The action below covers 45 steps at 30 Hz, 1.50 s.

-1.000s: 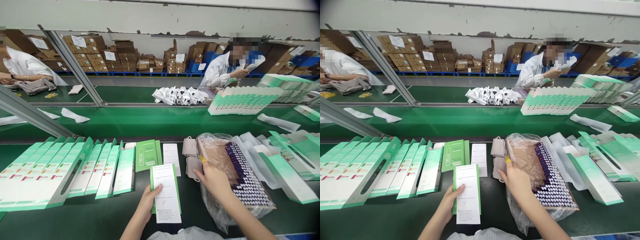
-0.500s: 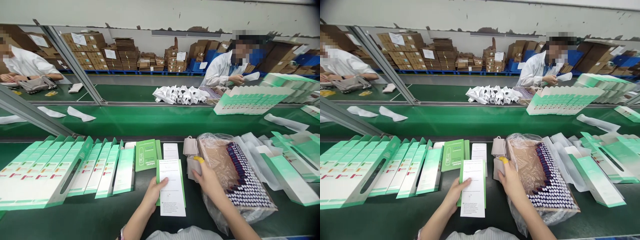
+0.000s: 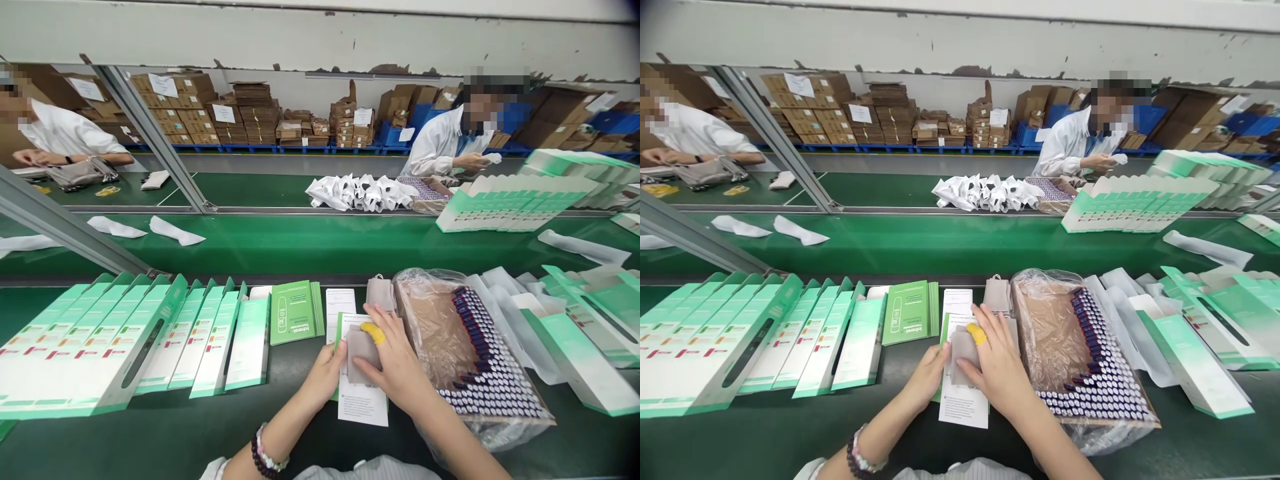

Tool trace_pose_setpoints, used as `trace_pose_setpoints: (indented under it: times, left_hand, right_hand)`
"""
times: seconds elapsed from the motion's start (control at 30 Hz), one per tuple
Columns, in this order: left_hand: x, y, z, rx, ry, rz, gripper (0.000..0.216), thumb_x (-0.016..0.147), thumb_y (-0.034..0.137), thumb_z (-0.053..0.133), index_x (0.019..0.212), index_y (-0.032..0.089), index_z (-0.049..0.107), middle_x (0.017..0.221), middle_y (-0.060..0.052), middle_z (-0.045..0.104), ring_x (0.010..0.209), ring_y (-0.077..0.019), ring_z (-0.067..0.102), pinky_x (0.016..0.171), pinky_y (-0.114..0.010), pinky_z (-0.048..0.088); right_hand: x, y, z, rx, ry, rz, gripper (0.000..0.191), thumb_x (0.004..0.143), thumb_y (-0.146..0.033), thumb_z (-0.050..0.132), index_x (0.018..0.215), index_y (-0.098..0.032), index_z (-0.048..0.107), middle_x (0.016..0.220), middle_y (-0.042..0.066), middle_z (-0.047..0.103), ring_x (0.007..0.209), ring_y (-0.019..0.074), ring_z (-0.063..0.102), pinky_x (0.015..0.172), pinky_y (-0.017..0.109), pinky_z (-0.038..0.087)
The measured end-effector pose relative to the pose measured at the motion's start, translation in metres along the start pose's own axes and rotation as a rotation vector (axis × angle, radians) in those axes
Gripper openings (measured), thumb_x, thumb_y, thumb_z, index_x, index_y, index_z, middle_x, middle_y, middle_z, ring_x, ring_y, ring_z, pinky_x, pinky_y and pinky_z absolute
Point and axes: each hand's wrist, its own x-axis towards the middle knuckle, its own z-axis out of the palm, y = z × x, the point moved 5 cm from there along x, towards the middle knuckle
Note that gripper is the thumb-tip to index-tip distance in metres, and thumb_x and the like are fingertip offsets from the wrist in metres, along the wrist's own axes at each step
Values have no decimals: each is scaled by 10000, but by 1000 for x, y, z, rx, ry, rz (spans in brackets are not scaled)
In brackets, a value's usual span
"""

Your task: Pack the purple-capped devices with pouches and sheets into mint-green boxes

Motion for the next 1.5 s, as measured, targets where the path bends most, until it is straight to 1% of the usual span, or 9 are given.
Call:
trace_pose_setpoints:
  times: [0.17,0.37,0.8,0.9,1.0,1.1,1.17,1.3,1.5]
  left_hand:
    - [5,10,6,5,-155,44,548,689,523,809,1025,100,712,905,-84,721,802,-220,642,709,-273,485]
    - [11,11,0,22,-169,66,372,747,388,800,979,113,707,850,-49,696,730,-169,612,659,-237,464]
    - [3,-34,-4,-211,-33,-250,658,581,381,915,1132,134,655,964,-111,758,824,-250,708,736,-315,533]
    - [3,-34,-6,-187,-11,-258,631,571,393,919,1082,127,664,907,-101,763,782,-242,710,695,-308,534]
    - [3,-32,-7,-181,0,-268,640,553,399,927,1069,134,657,872,-80,761,761,-234,707,676,-306,532]
    - [3,-32,-7,-185,-6,-254,646,543,402,931,1065,138,656,877,-76,761,764,-232,707,674,-306,532]
    - [4,-32,-7,-185,-18,-235,634,545,399,930,1055,136,661,892,-82,761,769,-231,707,673,-304,532]
    - [7,-31,-7,-160,-11,-220,631,553,414,923,1054,130,667,888,-92,758,772,-246,710,687,-319,536]
    - [7,-30,-8,-150,3,-245,679,534,422,928,1083,129,657,861,-96,758,765,-263,716,718,-352,546]
  right_hand:
    - [3,2,2,-93,-13,-5,473,957,-260,492,1389,-93,401,1424,168,519,1325,298,447,1117,547,336]
    - [-3,-1,14,-216,81,85,426,944,-101,389,1345,-145,525,1436,97,538,1332,299,449,1094,510,352]
    - [-18,-8,21,-163,63,106,445,932,-108,412,1353,-175,538,1401,84,574,1277,286,508,1110,530,350]
    - [-26,49,-11,-95,180,271,438,987,-184,349,1411,-190,458,1337,92,618,1230,223,562,1035,416,462]
    - [-36,149,-67,-328,345,720,479,1009,-245,240,1432,-97,410,1342,197,573,1263,298,512,1030,495,429]
    - [-32,236,-101,-405,265,845,447,981,-245,353,1294,17,535,1300,309,544,1289,395,451,1042,563,365]
    - [-29,276,-105,-414,138,871,361,937,-270,527,1199,-38,617,1278,258,576,1284,386,459,1052,562,358]
    - [-32,315,-96,-420,-71,859,335,919,-326,637,1214,-171,604,1363,103,542,1266,296,496,1054,558,382]
    - [-39,325,-91,-407,-209,801,336,930,-324,631,1226,-170,591,1316,100,568,1169,273,569,975,516,476]
